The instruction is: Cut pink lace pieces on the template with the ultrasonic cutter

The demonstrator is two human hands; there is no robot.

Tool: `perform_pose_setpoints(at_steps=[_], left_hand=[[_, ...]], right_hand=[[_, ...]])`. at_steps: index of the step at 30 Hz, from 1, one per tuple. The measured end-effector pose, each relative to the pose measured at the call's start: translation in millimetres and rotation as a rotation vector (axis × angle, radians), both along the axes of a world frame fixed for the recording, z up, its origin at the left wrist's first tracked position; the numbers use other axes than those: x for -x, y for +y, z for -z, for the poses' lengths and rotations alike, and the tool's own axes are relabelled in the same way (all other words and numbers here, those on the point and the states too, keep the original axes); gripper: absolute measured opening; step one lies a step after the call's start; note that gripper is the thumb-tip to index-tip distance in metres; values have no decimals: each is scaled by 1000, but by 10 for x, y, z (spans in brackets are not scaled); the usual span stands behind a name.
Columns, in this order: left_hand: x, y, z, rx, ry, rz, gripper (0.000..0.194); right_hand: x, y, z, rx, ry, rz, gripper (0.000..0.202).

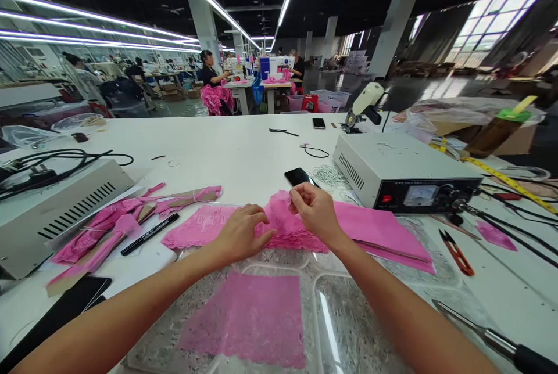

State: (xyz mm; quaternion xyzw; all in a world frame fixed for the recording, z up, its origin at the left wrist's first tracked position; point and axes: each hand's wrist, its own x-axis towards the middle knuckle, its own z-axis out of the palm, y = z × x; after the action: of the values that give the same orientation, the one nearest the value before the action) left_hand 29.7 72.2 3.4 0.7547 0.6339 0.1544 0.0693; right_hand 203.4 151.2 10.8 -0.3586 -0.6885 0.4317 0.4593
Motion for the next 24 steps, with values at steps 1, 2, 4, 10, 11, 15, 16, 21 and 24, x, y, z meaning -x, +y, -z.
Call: perform_pose_setpoints(at_steps=[1, 2, 4, 10, 11, 15, 16, 21, 24], left_hand=[[-116, 34, -8, -11, -16, -22, 28], [-237, 80, -6, -17, -32, -44, 32], [-469, 206, 19, -12, -61, -80, 38], [-840, 578, 61, 9, -88, -154, 26], [-859, 596, 40, -10, -86, -150, 25], [-892, 482, -62, -138, -75, -57, 12], [-895, 409, -69, -169, -71, -8, 12], [-906, -106, 128, -231, -40, 397, 10], [-930, -387, 315, -220, -17, 623, 9]], right_hand=[[-11, -9, -20, -15, 14, 19, 35], [-17, -18, -36, -30, 28, 37, 35], [-26, -35, -62, -61, 50, 73, 34], [-198, -34, -250, -163, 138, 203, 34], [-271, -42, -302, -179, 162, 238, 34], [-697, -209, -401, -209, 234, 407, 35], [-827, -295, -369, -200, 231, 455, 34], [-1488, -914, 135, 37, -51, 642, 31], [-1795, -1288, 478, 166, -310, 612, 32]])
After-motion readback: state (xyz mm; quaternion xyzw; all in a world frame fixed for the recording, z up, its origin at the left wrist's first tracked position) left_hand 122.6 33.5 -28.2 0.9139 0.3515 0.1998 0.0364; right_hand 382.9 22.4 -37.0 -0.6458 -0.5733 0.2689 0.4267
